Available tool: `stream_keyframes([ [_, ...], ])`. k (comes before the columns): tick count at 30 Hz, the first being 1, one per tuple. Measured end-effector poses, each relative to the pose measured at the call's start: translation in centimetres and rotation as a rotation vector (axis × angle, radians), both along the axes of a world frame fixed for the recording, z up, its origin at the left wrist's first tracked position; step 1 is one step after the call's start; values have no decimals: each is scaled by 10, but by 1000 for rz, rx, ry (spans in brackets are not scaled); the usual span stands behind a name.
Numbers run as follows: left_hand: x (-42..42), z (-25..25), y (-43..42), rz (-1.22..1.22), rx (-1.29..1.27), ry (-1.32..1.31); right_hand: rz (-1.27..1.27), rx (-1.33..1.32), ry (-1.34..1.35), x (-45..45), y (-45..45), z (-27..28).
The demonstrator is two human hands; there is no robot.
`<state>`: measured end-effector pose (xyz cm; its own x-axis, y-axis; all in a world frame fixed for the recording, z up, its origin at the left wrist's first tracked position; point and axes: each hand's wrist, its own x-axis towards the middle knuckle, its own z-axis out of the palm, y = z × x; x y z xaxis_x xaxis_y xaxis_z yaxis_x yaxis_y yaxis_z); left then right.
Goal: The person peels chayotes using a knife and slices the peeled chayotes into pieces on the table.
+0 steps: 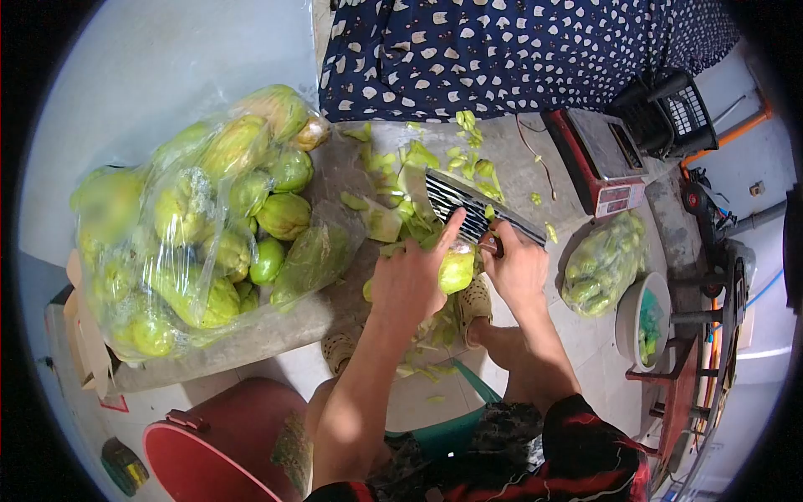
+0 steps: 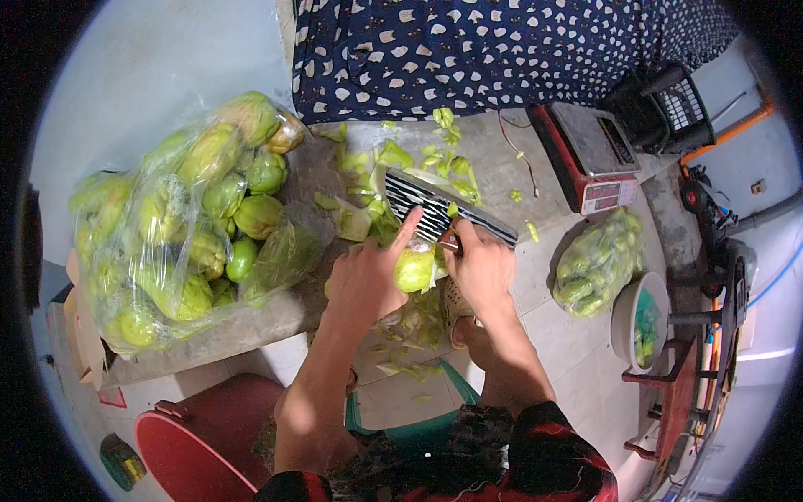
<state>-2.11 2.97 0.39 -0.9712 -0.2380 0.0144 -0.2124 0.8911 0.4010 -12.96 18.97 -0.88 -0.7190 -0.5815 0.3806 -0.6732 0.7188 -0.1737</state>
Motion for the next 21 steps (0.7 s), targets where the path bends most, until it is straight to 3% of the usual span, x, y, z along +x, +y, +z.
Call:
stream_keyframes([
  [5,1,3,-1,5,48,-9,-139,0,-148,2,-4,2],
  [12,2,2,-3,9,67,1,-2,-24,-65,-1,-2,-6],
  [17,4,4,-3,12,57,-5,-197,112,-166,5,-12,7],
  [21,4,6,-4,11,77,-30,-177,36,-197,5,-11,4],
])
